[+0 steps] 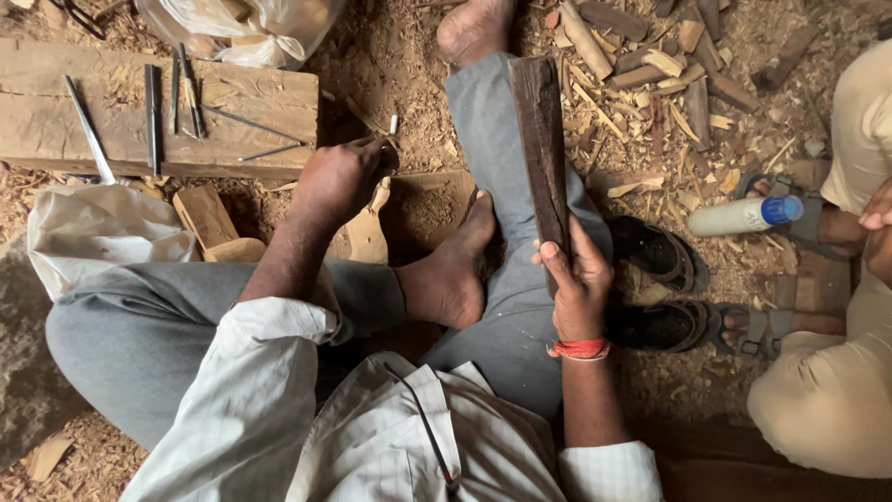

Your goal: The person sits on the floor and carves a small wooden piece using a chisel and a wooden mallet. They repeatedly strike the chisel to shape the wood, occasionally adjusting the piece and the tool.

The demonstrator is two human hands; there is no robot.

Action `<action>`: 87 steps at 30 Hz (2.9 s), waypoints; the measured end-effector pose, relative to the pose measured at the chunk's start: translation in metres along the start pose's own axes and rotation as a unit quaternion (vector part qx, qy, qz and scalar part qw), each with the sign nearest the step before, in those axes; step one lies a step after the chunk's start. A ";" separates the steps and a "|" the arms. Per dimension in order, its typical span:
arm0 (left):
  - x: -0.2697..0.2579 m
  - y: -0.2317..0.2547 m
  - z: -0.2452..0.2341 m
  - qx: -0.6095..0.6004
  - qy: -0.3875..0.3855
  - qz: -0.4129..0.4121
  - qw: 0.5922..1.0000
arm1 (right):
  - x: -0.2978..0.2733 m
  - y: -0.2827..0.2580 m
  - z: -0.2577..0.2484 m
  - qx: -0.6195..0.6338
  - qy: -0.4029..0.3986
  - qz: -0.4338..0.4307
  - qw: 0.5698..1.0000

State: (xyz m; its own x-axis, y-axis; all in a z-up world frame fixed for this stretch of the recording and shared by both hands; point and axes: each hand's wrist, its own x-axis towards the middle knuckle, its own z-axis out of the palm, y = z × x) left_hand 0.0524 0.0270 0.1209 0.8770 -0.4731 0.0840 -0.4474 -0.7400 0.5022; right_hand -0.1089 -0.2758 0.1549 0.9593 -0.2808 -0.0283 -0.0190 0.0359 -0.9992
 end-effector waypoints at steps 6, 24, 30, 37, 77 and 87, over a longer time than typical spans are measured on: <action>0.004 0.002 0.001 0.002 0.014 0.017 1.000 | -0.002 -0.001 0.003 -0.008 0.003 0.022 1.000; 0.002 0.010 0.002 0.070 -0.054 0.053 0.995 | -0.012 -0.012 0.034 -0.172 -0.017 -0.075 0.982; 0.001 -0.004 0.021 0.118 -0.052 0.045 0.991 | -0.013 -0.008 0.065 -0.361 -0.052 -0.166 0.916; -0.004 -0.014 0.031 0.078 -0.010 0.065 0.995 | -0.010 -0.014 0.064 -0.389 -0.073 -0.200 0.896; -0.049 -0.017 0.133 -0.442 0.457 -0.276 0.720 | 0.082 -0.090 0.133 -0.457 -0.303 -0.398 0.735; -0.044 -0.010 0.125 -0.567 0.431 -0.295 0.637 | 0.095 -0.130 0.180 -0.573 -0.351 -0.470 0.573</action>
State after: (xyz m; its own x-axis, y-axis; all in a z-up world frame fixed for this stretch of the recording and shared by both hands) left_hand -0.0037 -0.0046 0.0049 0.8226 0.5279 -0.2114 -0.0103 0.3856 0.9226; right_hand 0.0349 -0.1349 0.2870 0.5666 0.8092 0.1556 0.8120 -0.5804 0.0616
